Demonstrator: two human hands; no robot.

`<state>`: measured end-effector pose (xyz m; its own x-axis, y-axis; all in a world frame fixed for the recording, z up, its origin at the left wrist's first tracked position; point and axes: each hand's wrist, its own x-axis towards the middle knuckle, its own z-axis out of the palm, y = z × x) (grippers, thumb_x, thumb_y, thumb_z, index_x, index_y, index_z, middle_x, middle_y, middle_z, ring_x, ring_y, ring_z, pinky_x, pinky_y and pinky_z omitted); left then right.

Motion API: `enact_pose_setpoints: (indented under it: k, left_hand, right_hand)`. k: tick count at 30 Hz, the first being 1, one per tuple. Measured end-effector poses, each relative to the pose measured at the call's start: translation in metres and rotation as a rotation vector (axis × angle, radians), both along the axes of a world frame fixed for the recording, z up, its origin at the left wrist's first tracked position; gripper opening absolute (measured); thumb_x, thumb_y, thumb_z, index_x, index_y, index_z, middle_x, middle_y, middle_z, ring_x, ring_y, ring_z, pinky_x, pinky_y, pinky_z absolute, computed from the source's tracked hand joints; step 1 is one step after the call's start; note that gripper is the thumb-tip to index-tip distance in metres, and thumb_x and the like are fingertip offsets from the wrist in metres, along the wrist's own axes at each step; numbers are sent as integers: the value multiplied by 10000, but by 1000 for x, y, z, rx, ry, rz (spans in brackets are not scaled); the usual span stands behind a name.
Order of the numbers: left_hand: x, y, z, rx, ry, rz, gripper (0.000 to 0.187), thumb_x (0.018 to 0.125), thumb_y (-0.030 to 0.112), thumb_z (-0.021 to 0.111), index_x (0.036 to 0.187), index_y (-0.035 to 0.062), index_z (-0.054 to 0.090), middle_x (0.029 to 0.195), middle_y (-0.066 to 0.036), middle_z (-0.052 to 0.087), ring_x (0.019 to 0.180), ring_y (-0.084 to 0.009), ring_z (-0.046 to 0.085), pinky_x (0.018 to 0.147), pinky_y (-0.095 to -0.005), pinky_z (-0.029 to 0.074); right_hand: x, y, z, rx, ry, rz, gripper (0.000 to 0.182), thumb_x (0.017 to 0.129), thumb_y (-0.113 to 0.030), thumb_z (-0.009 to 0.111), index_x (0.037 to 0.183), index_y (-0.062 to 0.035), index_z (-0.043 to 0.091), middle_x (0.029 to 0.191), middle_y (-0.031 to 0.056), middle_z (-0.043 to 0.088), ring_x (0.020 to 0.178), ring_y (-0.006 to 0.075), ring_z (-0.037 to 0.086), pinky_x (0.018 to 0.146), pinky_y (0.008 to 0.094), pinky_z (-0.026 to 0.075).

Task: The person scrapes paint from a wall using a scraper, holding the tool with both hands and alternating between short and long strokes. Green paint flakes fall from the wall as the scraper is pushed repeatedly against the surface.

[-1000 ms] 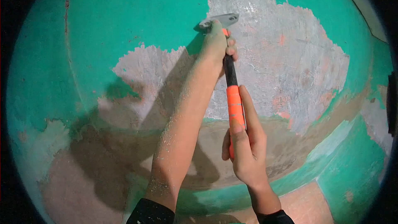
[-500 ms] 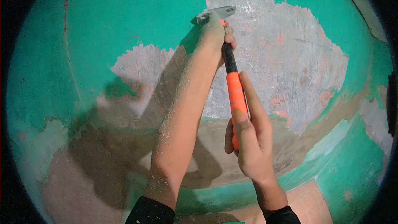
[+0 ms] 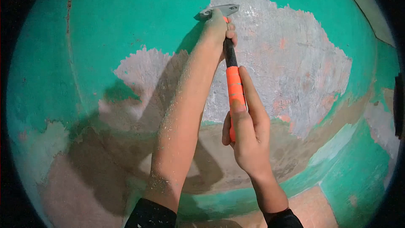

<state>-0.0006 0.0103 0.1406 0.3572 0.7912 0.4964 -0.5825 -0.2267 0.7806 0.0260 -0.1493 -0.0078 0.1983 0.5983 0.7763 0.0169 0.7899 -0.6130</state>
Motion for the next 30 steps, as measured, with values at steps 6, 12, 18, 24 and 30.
enact_pose_setpoints:
  k: [6,12,18,24,30]
  left_hand:
    - [-2,-10,-7,-37,32,44,349,989,426,336,891,103,426,599,52,395,412,-27,330,365,-197,315]
    - [0,-9,-4,-56,-11,-8,331,985,418,351,883,111,425,593,52,388,405,-32,325,361,-180,302]
    - [1,0,20,46,-28,-19,304,973,399,394,897,106,416,594,42,386,402,-37,322,359,-189,310]
    - [2,-1,15,14,-9,-7,315,980,395,357,883,102,416,594,45,391,402,-35,332,355,-188,307]
    - [3,-6,16,-12,-35,-33,360,990,427,329,862,106,430,586,54,402,402,-28,340,359,-182,317]
  right_hand:
    - [1,-2,2,0,-26,-21,559,981,-242,399,1444,34,251,608,3,486,443,53,419,423,215,349]
    - [8,-13,4,-62,-26,76,540,952,-70,386,1454,39,218,752,5,476,542,47,439,483,215,383]
    - [5,2,18,33,-23,-12,531,973,-194,391,1442,25,271,604,-3,479,457,53,422,426,216,346]
    - [5,-1,17,45,-16,-15,535,969,-198,391,1441,25,275,621,-2,479,457,54,417,426,217,349]
    - [4,-2,18,18,-13,-43,540,954,-196,393,1435,29,289,596,-9,463,446,61,405,426,219,341]
